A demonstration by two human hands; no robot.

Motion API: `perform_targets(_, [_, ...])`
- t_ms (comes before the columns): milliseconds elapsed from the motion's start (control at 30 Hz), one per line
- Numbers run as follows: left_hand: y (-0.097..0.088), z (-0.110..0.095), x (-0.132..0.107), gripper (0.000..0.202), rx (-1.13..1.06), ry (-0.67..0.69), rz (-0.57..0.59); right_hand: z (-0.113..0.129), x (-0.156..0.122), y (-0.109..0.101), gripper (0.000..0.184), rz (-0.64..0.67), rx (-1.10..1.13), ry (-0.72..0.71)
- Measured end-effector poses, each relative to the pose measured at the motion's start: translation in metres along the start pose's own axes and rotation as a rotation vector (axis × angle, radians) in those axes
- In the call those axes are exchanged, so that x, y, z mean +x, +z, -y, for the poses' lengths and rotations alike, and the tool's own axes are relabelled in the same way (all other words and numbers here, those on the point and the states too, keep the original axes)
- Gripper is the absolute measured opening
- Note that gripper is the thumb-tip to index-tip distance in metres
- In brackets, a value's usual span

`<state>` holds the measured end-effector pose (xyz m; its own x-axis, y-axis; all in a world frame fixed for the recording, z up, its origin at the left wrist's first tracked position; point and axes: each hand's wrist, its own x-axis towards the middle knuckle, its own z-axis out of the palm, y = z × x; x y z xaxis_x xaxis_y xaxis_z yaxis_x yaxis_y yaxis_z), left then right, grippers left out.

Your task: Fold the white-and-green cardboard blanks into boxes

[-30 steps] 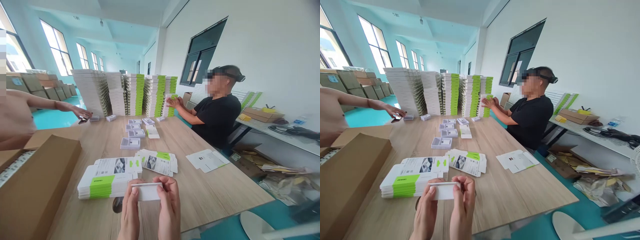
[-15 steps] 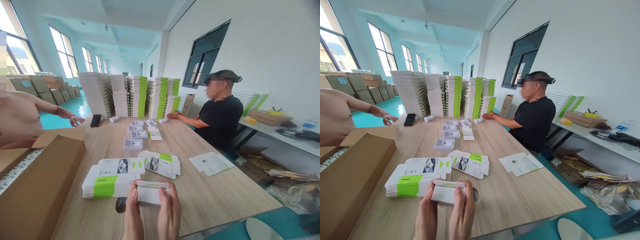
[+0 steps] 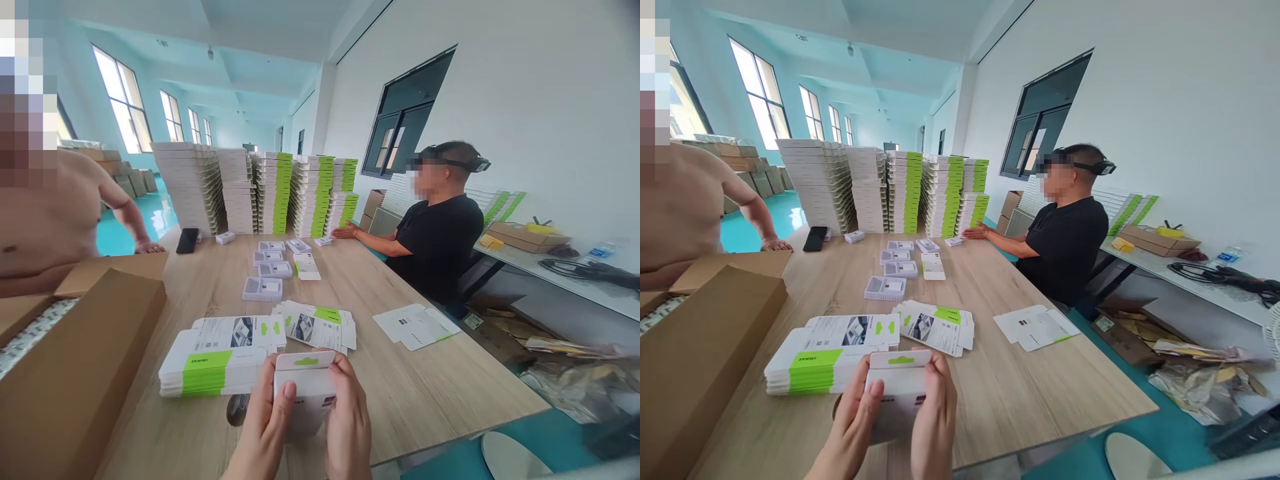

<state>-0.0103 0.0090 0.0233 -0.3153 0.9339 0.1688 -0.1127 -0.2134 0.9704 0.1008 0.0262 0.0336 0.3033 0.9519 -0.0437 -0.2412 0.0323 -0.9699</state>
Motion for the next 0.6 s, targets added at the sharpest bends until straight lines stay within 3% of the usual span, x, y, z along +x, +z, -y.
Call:
perform_targets(100, [-0.004,-0.005,0.012,0.062,0.005,0.021,0.019,0.008,-0.006,0.003,0.046,0.094,0.091,0.041])
perform_targets(200, [-0.012,-0.005,0.027,0.065,0.019,0.017,0.082,0.004,-0.02,0.014,0.053,0.053,0.049,-0.086])
perform_targets(300, [-0.015,-0.009,0.031,0.073,0.029,-0.097,-0.079,-0.007,-0.028,0.019,0.052,0.03,-0.081,-0.264])
perform_targets(367, [-0.013,-0.013,0.026,0.075,0.005,-0.181,-0.164,-0.014,-0.028,0.016,0.047,0.063,-0.165,-0.282])
perform_targets(500, [-0.004,-0.014,0.014,0.063,-0.154,-0.258,-0.055,-0.018,-0.018,0.007,0.051,0.072,-0.211,-0.257])
perform_targets(600, [0.002,-0.011,0.01,0.059,-0.155,-0.148,-0.054,-0.015,-0.013,0.005,0.055,0.086,-0.203,-0.291])
